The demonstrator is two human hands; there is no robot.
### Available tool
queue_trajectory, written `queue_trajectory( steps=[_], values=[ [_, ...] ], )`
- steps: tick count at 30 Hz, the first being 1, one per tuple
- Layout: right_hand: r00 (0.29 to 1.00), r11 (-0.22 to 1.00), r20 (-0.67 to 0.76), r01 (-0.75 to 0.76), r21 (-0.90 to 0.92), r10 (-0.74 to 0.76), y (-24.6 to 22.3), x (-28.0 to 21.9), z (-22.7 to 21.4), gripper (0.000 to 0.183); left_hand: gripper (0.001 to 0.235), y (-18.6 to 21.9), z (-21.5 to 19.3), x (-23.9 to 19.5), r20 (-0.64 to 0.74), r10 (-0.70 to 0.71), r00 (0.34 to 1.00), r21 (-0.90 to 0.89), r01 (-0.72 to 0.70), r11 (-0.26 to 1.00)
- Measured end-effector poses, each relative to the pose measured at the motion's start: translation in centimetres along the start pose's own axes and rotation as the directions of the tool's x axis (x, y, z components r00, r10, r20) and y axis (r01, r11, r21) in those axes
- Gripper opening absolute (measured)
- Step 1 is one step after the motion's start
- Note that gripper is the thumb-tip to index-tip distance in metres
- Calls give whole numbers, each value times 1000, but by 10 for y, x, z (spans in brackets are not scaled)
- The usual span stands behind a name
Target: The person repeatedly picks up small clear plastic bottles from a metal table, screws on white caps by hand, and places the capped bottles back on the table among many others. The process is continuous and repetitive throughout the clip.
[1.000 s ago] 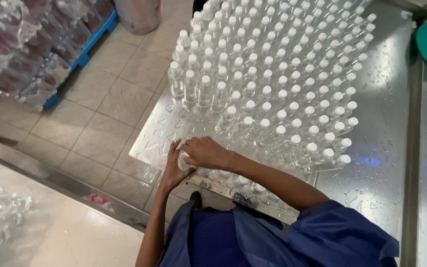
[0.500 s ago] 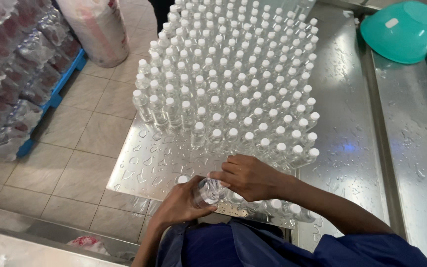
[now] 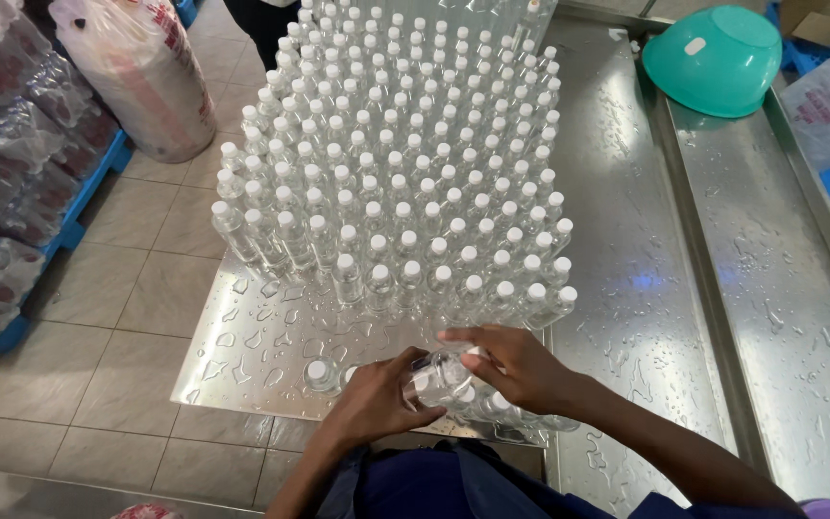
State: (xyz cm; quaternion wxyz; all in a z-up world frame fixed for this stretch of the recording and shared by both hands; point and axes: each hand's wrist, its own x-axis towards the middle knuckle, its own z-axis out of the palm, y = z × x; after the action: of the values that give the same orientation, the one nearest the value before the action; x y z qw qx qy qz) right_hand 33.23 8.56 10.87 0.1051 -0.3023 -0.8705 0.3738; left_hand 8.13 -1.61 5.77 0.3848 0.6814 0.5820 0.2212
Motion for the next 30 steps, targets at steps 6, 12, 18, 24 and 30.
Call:
queue_trajectory(
  steps=[6,12,18,24,30],
  values=[
    [944,941,29,-330,74,328,14,15,7,58,75,-31,36,15,-184,47,982,190,-12,982],
    [594,437,74,665,-605,-801,85,8,25,41,85,-10,2,-1,239,149,960,-312,-70,948],
    [976,929,2,-208,307,218,17,20,28,58,60,-4,10,1,33,-135,990,-71,137,988],
    [808,731,-109,456,-507,-579,55,16,40,41,70,-8,5,-12,170,-111,979,-200,145,969],
    [429,362,48,811,-459,-902,11,7,16,30,71,-4,-27,-3,662,193,724,-389,113,914]
  ],
)
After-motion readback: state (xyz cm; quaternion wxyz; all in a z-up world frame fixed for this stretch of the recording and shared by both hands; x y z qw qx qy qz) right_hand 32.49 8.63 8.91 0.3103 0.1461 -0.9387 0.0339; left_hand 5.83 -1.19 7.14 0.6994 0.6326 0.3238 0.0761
